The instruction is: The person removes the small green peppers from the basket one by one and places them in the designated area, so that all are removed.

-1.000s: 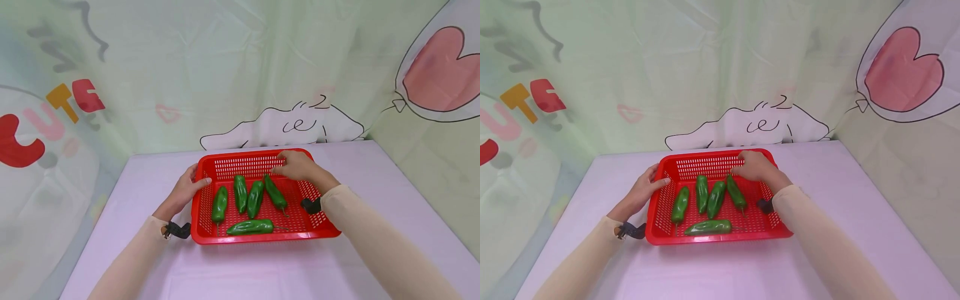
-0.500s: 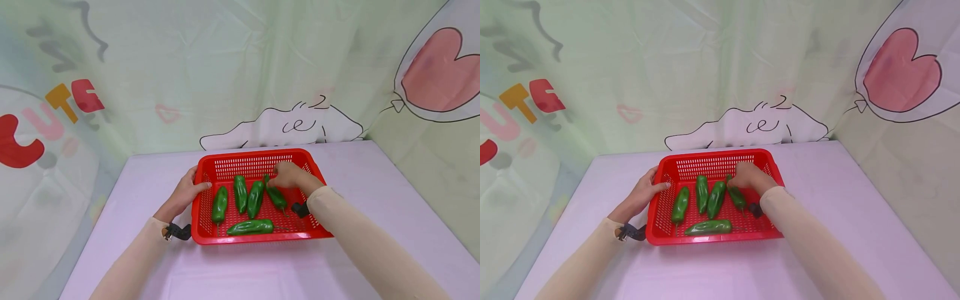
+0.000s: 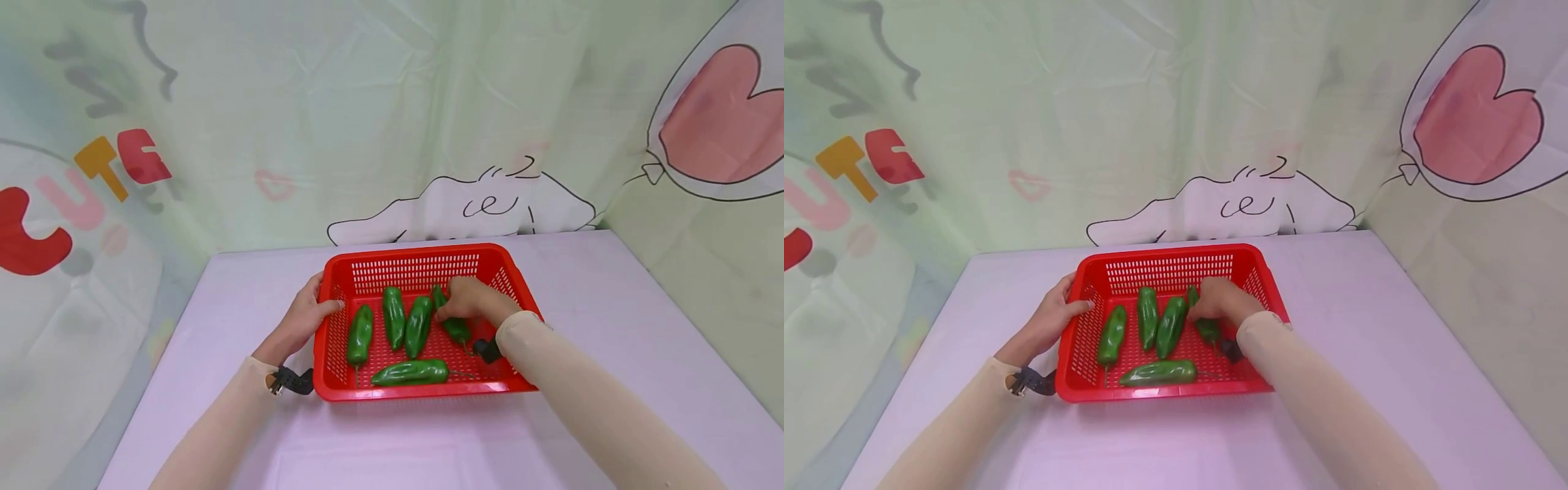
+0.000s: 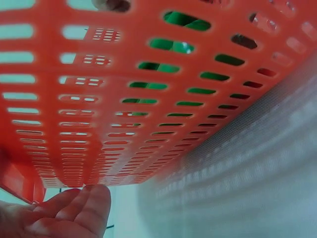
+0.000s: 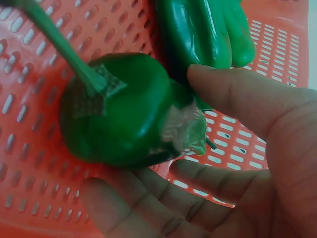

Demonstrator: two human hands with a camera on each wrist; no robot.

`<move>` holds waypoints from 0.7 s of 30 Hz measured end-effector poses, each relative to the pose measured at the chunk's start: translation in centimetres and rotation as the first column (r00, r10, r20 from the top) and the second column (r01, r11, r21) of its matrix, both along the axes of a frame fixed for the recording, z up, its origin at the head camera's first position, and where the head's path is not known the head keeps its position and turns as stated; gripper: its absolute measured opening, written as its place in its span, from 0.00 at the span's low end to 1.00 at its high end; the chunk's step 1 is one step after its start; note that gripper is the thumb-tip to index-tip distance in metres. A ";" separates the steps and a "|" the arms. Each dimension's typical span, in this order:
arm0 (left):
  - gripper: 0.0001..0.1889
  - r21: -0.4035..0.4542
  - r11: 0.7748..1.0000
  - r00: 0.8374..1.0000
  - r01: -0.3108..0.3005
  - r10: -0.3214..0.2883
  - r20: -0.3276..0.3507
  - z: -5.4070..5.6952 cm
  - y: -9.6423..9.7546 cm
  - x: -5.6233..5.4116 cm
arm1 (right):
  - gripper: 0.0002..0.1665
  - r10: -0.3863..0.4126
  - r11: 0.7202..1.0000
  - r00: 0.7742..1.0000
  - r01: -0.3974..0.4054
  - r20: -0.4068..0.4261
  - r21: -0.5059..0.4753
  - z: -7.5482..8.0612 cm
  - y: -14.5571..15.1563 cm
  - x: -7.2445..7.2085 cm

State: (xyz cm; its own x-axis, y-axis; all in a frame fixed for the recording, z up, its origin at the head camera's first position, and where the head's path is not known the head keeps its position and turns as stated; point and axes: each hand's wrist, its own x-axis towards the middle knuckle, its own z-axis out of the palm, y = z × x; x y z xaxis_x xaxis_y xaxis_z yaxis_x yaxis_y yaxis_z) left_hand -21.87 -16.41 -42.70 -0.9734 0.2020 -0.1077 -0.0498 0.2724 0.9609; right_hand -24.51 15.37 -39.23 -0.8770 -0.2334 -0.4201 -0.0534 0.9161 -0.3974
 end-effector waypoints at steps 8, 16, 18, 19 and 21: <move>0.39 -0.004 1.000 1.000 -0.001 0.002 0.003 0.1 0.1 0.2 | 0.16 0.005 1.000 1.000 -0.005 -0.013 0.016 -0.2 -0.1 0.1; 0.39 -0.005 1.000 1.000 -0.005 0.005 0.008 0.1 0.1 0.2 | 0.15 -0.009 1.000 1.000 0.009 -0.023 0.025 -0.1 -0.2 0.3; 0.38 -0.007 1.000 1.000 -0.007 0.007 0.007 0.1 0.1 0.2 | 0.15 -0.022 0.999 0.999 0.023 -0.024 0.024 -0.1 -0.2 0.3; 0.38 -0.008 1.000 1.000 -0.007 0.007 0.006 0.1 0.1 0.2 | 0.15 -0.030 0.999 0.999 0.031 -0.025 0.022 -0.1 -0.2 0.3; 0.38 -0.011 1.000 1.000 -0.002 0.002 0.002 0.1 0.1 0.3 | 0.15 -0.043 0.999 0.999 0.043 -0.026 0.015 -0.1 -0.3 0.4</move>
State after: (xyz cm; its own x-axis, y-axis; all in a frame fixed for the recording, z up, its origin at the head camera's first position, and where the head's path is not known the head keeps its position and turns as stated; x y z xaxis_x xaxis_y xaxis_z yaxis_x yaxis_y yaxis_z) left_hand -21.61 -16.35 -42.60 -0.9737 0.1984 -0.1117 -0.0522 0.2827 0.9578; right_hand -24.12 15.11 -39.29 -0.8965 -0.1886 -0.4008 -0.0237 0.9239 -0.3818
